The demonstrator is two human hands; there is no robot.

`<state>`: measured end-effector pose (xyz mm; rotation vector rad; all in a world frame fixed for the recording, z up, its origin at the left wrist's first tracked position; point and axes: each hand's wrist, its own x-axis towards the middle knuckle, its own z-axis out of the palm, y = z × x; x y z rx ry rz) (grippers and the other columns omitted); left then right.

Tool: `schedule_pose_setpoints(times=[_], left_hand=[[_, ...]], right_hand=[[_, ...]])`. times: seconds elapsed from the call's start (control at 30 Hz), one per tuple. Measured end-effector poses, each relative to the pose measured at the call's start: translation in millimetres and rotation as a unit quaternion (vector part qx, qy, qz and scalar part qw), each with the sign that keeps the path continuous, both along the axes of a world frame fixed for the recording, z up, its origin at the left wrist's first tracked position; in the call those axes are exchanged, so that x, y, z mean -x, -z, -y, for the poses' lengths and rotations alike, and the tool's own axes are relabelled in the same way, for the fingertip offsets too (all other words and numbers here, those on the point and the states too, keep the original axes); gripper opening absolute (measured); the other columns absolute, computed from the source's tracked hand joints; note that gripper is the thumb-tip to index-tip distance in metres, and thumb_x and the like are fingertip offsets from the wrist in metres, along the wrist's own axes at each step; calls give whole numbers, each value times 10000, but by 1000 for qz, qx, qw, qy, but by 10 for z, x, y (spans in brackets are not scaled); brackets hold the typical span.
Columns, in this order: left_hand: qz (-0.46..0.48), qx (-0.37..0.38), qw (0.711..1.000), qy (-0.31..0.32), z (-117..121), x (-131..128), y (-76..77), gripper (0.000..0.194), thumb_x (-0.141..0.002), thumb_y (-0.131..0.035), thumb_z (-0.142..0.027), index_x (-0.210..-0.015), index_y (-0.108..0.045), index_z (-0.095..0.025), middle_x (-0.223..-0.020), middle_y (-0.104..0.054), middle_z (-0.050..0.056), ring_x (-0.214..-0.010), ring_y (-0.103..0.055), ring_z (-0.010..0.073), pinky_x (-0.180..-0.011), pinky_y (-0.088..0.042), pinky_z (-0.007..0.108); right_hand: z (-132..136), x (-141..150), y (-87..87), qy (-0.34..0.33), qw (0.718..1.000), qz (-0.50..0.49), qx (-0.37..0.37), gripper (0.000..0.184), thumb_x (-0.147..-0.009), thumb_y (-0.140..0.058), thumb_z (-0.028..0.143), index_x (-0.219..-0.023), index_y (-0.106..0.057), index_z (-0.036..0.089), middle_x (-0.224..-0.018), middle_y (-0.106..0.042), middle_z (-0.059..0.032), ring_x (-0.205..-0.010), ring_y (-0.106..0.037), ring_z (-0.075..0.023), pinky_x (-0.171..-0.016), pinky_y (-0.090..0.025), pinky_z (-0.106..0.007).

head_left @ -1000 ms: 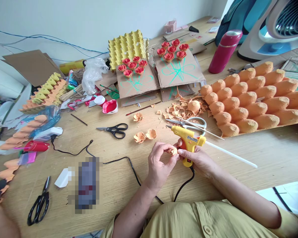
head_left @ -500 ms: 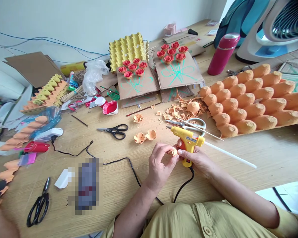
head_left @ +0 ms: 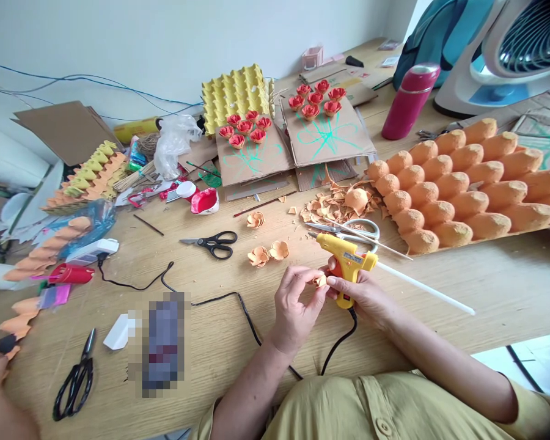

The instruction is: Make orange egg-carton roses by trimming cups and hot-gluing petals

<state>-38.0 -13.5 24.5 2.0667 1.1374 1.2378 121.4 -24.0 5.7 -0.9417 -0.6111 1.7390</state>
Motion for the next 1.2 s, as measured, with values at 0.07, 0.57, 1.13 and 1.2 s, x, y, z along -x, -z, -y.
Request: schedule_pose_setpoints(times=[0.07, 0.57, 1.13, 1.2], left_hand=[[-2, -3, 1000, 2, 0, 4, 12, 114, -907, -644, -152, -1008, -640, -204, -944, -653, 48, -894, -651, 160, -825, -558, 299], [-16, -20, 1000, 4, -1, -8, 2, 205, -906, -608, -114, -1091, -607, -202, -987, -653, 65, -947, -640, 175, -870, -549, 319], [4, -3, 1000, -1, 0, -13, -15, 160, -889, -628, -104, -1018, -610, -197, -959, -649, 52, -913, -637, 167, -842, -540, 300], [4, -5, 1000, -5, 3, -16, -22, 179, -886, -633, -103, -1038, -608, -196, -965, -654, 53, -926, -640, 168, -849, -540, 297]], right_hand=[[-1, 5, -5, 5, 1000, 1, 3, 343, -718, -862, 341, -928, -613, 237, -848, -663, 31, -605, -530, -92, -594, -434, -240], [-22, 36, -41, 18, 999, -2, -27, 377, -690, -878, 346, -890, -576, 242, -879, -662, 15, -704, -575, -129, -651, -475, -263], [-15, 34, -35, 16, 1000, 12, -12, 370, -697, -869, 356, -912, -594, 231, -804, -630, 23, -609, -500, -105, -596, -424, -250], [-15, 32, -34, 17, 1000, 11, -10, 371, -694, -873, 347, -918, -600, 232, -779, -619, 32, -609, -506, -101, -592, -425, -240]])
